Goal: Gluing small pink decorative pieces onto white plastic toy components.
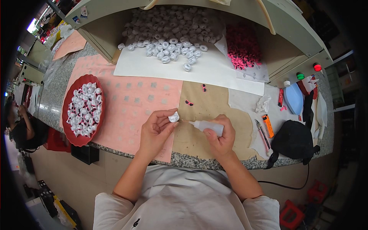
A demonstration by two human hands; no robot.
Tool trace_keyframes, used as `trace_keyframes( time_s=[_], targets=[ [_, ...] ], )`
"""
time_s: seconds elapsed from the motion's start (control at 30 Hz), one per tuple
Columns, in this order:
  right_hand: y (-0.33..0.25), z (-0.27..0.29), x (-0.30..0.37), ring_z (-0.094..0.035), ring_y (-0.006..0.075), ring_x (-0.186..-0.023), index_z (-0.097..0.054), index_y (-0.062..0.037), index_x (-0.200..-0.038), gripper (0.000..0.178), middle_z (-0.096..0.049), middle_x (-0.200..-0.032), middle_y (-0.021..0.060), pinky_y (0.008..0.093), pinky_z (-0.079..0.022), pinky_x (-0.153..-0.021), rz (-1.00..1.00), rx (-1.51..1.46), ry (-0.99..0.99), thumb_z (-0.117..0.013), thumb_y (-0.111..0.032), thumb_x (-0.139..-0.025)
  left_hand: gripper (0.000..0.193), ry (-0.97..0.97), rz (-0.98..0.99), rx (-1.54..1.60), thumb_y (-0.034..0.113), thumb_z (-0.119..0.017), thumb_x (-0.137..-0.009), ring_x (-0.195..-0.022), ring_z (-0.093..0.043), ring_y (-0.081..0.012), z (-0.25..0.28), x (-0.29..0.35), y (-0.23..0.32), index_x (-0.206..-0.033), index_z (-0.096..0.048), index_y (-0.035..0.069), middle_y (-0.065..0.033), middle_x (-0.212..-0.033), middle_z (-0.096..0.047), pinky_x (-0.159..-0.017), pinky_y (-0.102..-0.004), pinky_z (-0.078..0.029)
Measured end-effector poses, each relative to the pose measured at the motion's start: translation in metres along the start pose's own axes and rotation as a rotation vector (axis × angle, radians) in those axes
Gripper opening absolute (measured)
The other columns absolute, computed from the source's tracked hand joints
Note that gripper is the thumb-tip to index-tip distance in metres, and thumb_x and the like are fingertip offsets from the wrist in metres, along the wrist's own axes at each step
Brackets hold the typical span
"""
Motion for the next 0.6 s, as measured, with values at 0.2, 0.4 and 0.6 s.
trace_keyframes(
  time_s=[0.2,0.4,0.6],
  targets=[
    [-0.0001,-0.0007,-0.0001,-0.043,0.0105,-0.062,-0.051,-0.0025,-0.091,0.019,-0.050,-0.074,0.0048,0.0234,-0.036,-0.056,0.001,0.024,-0.002,-0.065,-0.015,-0.084,0.028,-0.021,0.031,0.025,-0.011,-0.056,-0.084,-0.113,-0.054,-0.0190,-0.0007,-0.0003,-0.0032,-0.109,-0.047,-0.003,-0.0176,-0.122,-0.054,-0.097,-0.0288,-0.046],
    [0.0015,-0.0020,-0.0006,-0.044,0.0106,-0.062,-0.051,-0.0026,-0.091,0.020,-0.050,-0.074,0.0045,0.0235,-0.036,-0.055,0.005,0.024,-0.014,-0.065,-0.015,-0.084,0.028,-0.037,0.034,0.014,-0.011,-0.056,-0.084,-0.113,-0.055,-0.0189,-0.0021,-0.0002,-0.0050,-0.108,-0.047,-0.003,-0.0175,-0.122,-0.054,-0.097,-0.0289,-0.046],
    [0.0062,0.0017,0.0008,-0.050,0.0144,-0.063,-0.054,-0.0024,-0.089,0.021,-0.053,-0.074,0.0063,0.0254,-0.039,-0.055,-0.056,0.042,0.021,-0.069,-0.013,-0.080,0.027,-0.033,0.029,0.028,-0.011,-0.056,-0.083,-0.113,-0.055,-0.0189,-0.0014,0.0001,-0.0037,-0.108,-0.048,-0.002,-0.0177,-0.122,-0.054,-0.096,-0.0288,-0.046]
  ],
)
Point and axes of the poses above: each hand's wrist, its own x-axis away from the middle knuckle, its own z-axis out of the back of the hand, y = z × x, the point moved 8 cm from there along -x, towards the middle knuckle
